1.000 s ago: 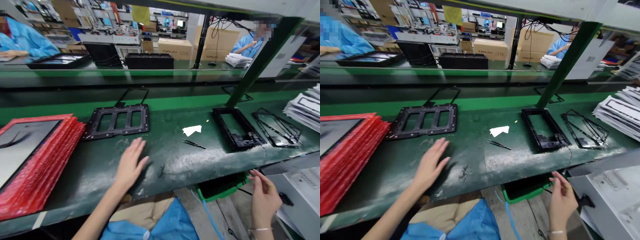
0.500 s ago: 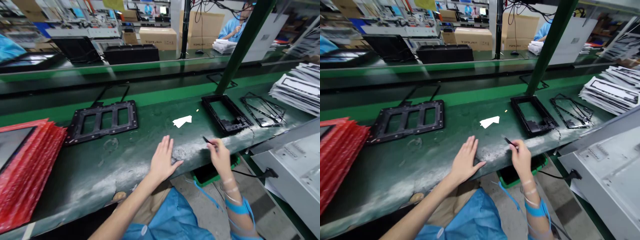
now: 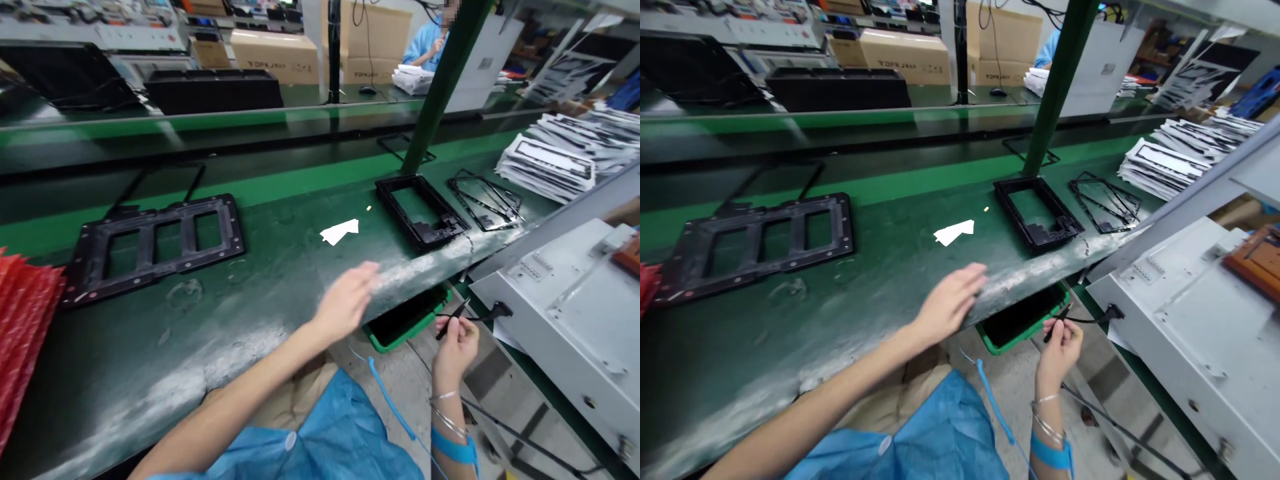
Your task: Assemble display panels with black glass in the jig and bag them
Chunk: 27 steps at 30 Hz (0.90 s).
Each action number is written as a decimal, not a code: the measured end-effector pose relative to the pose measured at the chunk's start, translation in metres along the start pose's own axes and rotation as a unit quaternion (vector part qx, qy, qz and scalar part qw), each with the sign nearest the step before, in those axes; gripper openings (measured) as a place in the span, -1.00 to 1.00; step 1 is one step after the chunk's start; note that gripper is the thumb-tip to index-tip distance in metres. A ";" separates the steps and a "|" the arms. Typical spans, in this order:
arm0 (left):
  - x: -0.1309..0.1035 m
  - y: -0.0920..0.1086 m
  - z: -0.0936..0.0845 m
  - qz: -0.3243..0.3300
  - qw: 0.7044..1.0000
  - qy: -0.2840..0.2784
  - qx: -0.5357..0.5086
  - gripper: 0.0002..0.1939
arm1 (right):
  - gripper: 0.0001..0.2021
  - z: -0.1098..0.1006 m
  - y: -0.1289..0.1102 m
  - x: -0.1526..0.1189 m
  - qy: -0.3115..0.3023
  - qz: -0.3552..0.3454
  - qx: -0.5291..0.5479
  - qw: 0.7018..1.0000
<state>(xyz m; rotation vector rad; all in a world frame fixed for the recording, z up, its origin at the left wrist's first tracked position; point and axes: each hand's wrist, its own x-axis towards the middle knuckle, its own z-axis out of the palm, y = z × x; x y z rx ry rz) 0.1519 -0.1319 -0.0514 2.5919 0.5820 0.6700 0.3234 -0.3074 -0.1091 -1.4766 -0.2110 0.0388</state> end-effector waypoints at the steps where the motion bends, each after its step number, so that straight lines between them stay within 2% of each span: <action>1: -0.005 -0.005 -0.002 -0.031 0.999 -0.003 0.021 -0.49 | -0.56 0.004 0.006 0.001 0.004 0.011 0.006 1.000; 3: -0.010 -0.007 -0.001 -0.100 0.992 -0.030 0.070 -0.31 | -0.54 0.011 0.016 0.003 0.009 0.033 0.013 0.999; 5: -0.007 0.005 0.010 -0.113 0.987 -0.086 0.078 -0.17 | -0.54 0.016 0.022 0.003 0.013 0.047 0.014 0.999; 7: 0.005 0.030 0.026 -0.051 0.988 -0.142 0.020 -0.22 | -0.55 0.016 0.023 0.001 0.019 0.046 0.009 0.999; 10: 0.024 0.071 0.043 0.055 0.979 -0.183 -0.064 -0.44 | -0.55 0.009 0.013 -0.004 0.027 0.023 -0.012 0.999; 12: 0.029 0.085 0.040 0.090 0.975 -0.186 -0.082 -0.52 | -0.57 0.004 0.003 -0.009 0.022 0.002 -0.033 0.999; 13: 0.029 0.084 0.033 0.095 0.975 -0.182 -0.084 -0.52 | -0.58 0.003 -0.002 -0.012 0.014 -0.009 -0.046 0.999; 15: 0.023 0.066 0.009 0.079 0.981 -0.161 -0.071 -0.52 | -0.60 0.006 -0.010 -0.016 -0.018 -0.027 -0.079 0.996; 17: 0.010 0.031 -0.028 0.029 0.991 -0.126 -0.035 -0.52 | -0.60 0.018 -0.014 -0.015 -0.077 -0.045 -0.125 0.988; 20: -0.020 -0.030 -0.095 -0.099 0.993 -0.049 0.050 -0.55 | -0.61 0.056 -0.018 -0.003 -0.172 -0.081 -0.214 0.958; 23: -0.052 -0.077 -0.152 -0.199 0.972 0.006 0.123 -0.62 | -0.68 0.100 -0.023 0.017 -0.220 -0.128 -0.294 0.921; 25: -0.070 -0.096 -0.175 -0.245 0.956 0.029 0.158 -0.58 | -0.72 0.123 -0.029 0.031 -0.235 -0.162 -0.330 0.900; 27: -0.084 -0.109 -0.183 -0.280 0.942 0.043 0.182 -0.56 | -0.72 0.140 -0.038 0.039 -0.243 -0.198 -0.352 0.882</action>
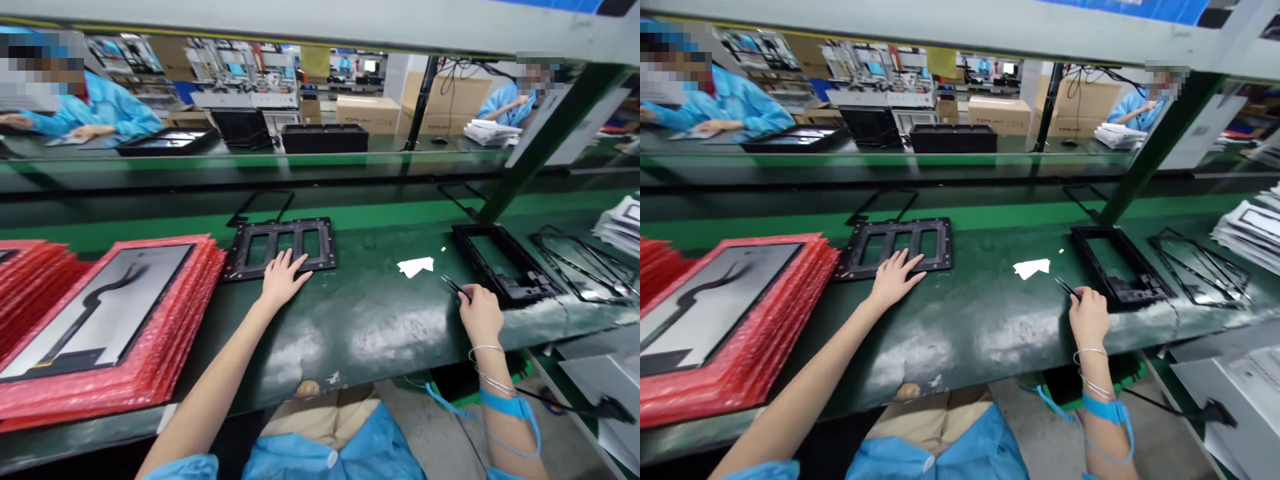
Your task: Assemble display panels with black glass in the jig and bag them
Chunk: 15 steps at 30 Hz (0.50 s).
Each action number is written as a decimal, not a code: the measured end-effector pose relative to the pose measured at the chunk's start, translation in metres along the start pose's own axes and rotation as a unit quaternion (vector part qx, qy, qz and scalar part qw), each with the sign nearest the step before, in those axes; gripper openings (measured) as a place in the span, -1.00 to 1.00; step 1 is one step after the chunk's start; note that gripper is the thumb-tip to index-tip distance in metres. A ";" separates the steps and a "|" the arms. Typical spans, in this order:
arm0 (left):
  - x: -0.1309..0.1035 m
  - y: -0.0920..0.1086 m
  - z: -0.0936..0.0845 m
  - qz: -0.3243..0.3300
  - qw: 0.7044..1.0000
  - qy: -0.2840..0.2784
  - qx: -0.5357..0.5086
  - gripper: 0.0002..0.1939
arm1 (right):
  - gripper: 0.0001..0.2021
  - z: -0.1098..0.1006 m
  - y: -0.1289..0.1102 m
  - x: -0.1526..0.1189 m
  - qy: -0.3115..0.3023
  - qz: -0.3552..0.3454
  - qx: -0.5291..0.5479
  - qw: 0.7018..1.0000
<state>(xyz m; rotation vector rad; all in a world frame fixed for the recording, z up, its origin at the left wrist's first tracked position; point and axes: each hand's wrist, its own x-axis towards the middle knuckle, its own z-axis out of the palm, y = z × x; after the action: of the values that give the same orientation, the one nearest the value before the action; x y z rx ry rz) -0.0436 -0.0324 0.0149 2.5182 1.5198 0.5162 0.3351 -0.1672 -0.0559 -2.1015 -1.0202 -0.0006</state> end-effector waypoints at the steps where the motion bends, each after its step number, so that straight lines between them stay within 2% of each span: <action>1: -0.003 -0.006 0.002 -0.015 1.000 0.004 0.008 -0.55 | -0.70 0.001 -0.006 0.005 0.001 -0.016 -0.011 1.000; 3: -0.010 -0.013 0.010 -0.039 0.999 0.005 0.019 -0.53 | -0.62 0.009 -0.023 0.007 -0.002 -0.067 -0.030 0.997; 5: -0.025 -0.010 0.021 -0.058 0.998 0.002 0.030 -0.53 | -0.57 0.028 -0.048 -0.002 -0.020 -0.139 -0.041 0.989; 9: -0.080 0.016 0.044 -0.080 0.995 -0.011 0.053 -0.44 | -0.55 0.087 -0.107 -0.045 -0.100 -0.278 -0.030 0.955; 11: -0.111 0.031 0.053 -0.055 0.997 -0.020 0.057 -0.32 | -0.53 0.112 -0.128 -0.068 -0.160 -0.342 -0.059 0.924; 13: -0.128 0.038 0.053 -0.025 0.998 -0.024 0.045 -0.34 | -0.53 0.125 -0.137 -0.085 -0.189 -0.365 -0.075 0.909; 15: -0.121 0.034 0.042 -0.028 0.999 -0.018 0.019 -0.43 | -0.52 0.128 -0.137 -0.093 -0.197 -0.365 -0.080 0.906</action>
<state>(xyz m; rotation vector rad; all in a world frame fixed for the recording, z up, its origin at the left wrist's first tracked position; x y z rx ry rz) -0.0517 -0.1530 -0.0393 2.4916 1.5964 0.4356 0.1407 -0.0954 -0.0856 -1.7656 -2.0669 -0.0327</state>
